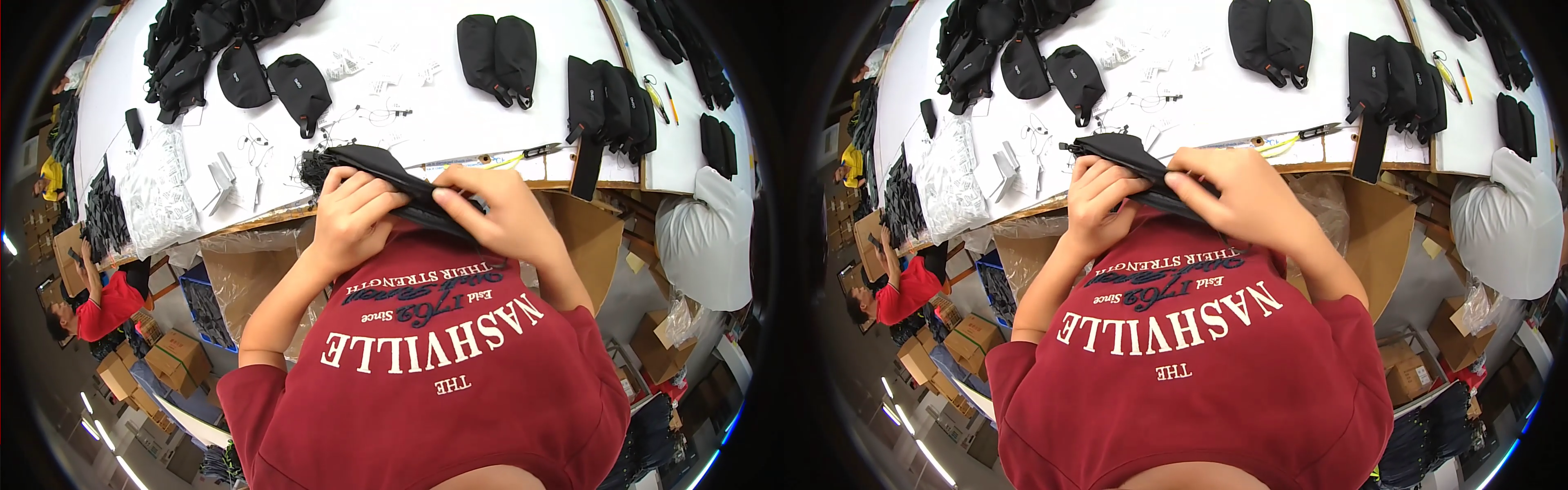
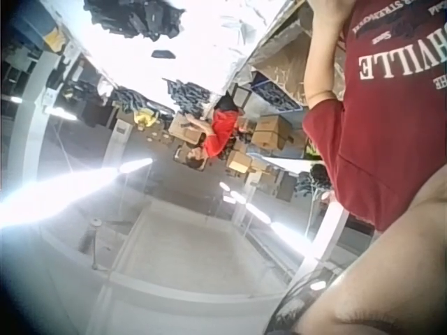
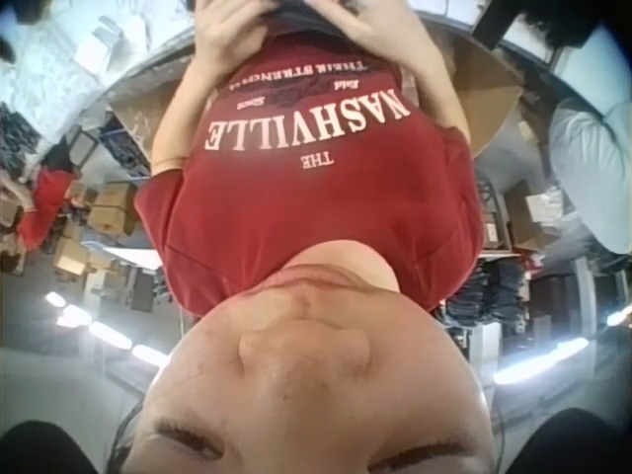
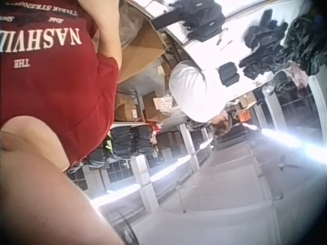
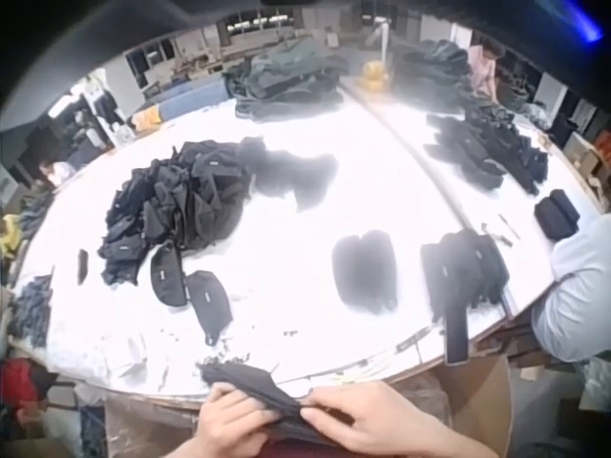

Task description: Inserting small instruction cards or tags into black fabric pouches.

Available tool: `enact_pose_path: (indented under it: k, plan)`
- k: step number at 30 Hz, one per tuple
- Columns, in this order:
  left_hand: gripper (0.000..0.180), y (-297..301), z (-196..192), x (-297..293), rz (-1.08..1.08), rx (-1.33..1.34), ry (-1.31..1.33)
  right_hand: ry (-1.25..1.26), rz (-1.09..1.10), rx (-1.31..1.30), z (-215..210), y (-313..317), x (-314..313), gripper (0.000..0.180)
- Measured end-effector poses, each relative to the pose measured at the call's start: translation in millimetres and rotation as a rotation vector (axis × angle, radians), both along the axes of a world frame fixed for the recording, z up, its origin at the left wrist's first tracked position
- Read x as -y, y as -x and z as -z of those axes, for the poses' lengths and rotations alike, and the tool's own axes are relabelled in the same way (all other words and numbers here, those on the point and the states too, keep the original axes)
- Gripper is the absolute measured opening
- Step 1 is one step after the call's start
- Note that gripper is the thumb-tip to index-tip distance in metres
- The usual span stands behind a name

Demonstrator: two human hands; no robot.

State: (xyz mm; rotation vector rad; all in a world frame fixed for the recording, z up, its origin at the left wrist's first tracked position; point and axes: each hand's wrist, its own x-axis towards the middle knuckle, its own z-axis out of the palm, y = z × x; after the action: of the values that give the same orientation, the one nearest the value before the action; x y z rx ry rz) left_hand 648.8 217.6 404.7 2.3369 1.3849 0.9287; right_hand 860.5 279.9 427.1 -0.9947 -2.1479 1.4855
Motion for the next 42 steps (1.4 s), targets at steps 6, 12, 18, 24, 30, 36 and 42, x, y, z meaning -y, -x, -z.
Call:
enact_pose_path:
  k: [6,12,18,24,30,36,42]
  plan:
    - [0.02,15.3,-1.2,3.6,-0.099,0.043,0.262,0.183,-0.222,-0.087,42.1,-44.0,-22.8,0.048]
    - [0.025,40.1,-8.1,-5.1,-0.082,0.394,0.993,0.246,-0.169,0.058,54.2,-36.3,-5.4,0.042]
    - [0.022,60.9,14.0,-7.4,-0.084,0.559,1.154,0.563,0.023,-0.126,110.4,-27.1,3.8,0.023]
    - [0.02,71.1,18.6,1.2,-0.162,0.675,1.206,0.637,0.449,-0.28,124.6,-59.7,-33.2,0.02]
    - [0.026,57.4,2.4,-4.2,-0.064,0.387,1.056,0.614,0.871,-0.745,112.6,-62.7,-72.0,0.013]
    - [0.025,30.3,-27.2,-17.3,0.047,0.12,0.882,1.295,0.744,-1.123,114.5,21.1,-67.1,0.031]
    - [0.026,28.6,-31.3,-18.5,0.092,0.048,0.8,0.927,0.724,-0.986,126.4,31.7,-66.5,0.028]
